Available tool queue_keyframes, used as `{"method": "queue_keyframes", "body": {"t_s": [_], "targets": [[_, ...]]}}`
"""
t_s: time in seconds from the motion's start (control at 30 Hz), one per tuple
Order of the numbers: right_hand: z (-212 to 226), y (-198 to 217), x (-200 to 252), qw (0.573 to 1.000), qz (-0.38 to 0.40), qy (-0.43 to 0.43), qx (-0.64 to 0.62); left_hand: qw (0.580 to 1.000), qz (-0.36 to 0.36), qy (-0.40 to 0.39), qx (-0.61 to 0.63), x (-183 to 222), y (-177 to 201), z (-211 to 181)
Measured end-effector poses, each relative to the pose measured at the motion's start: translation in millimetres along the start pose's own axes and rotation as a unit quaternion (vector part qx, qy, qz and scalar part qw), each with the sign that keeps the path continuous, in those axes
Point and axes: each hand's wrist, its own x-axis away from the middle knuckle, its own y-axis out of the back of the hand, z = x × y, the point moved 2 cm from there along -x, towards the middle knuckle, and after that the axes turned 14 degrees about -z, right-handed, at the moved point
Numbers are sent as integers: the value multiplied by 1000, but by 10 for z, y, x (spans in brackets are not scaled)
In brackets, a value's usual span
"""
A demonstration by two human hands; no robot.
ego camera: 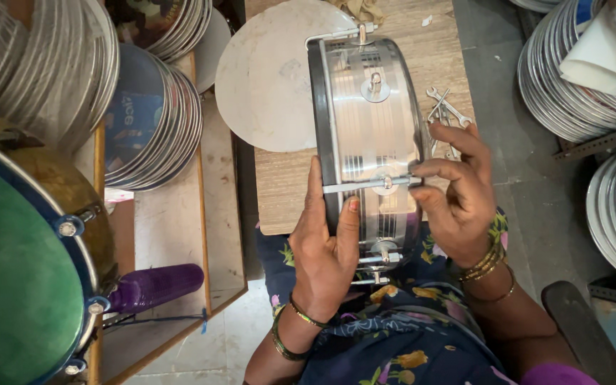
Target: The person tightens screws on the rim of a snare drum by hand and picks up wrenches from the workspace.
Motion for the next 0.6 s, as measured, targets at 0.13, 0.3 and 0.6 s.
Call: {"method": "queue_keyframes", "body": {"t_s": [0.13, 0.3, 0.6], "targets": [[44, -1, -11, 1000, 1, -18, -8, 999, 19, 44, -6, -9, -8, 1], [40, 53, -29, 1000, 10, -5, 10, 1000, 13, -18, -7, -1, -8, -18], [397, 129, -321, 983, 111, 56, 134, 1000, 12, -16, -14, -11, -15, -29]]}}
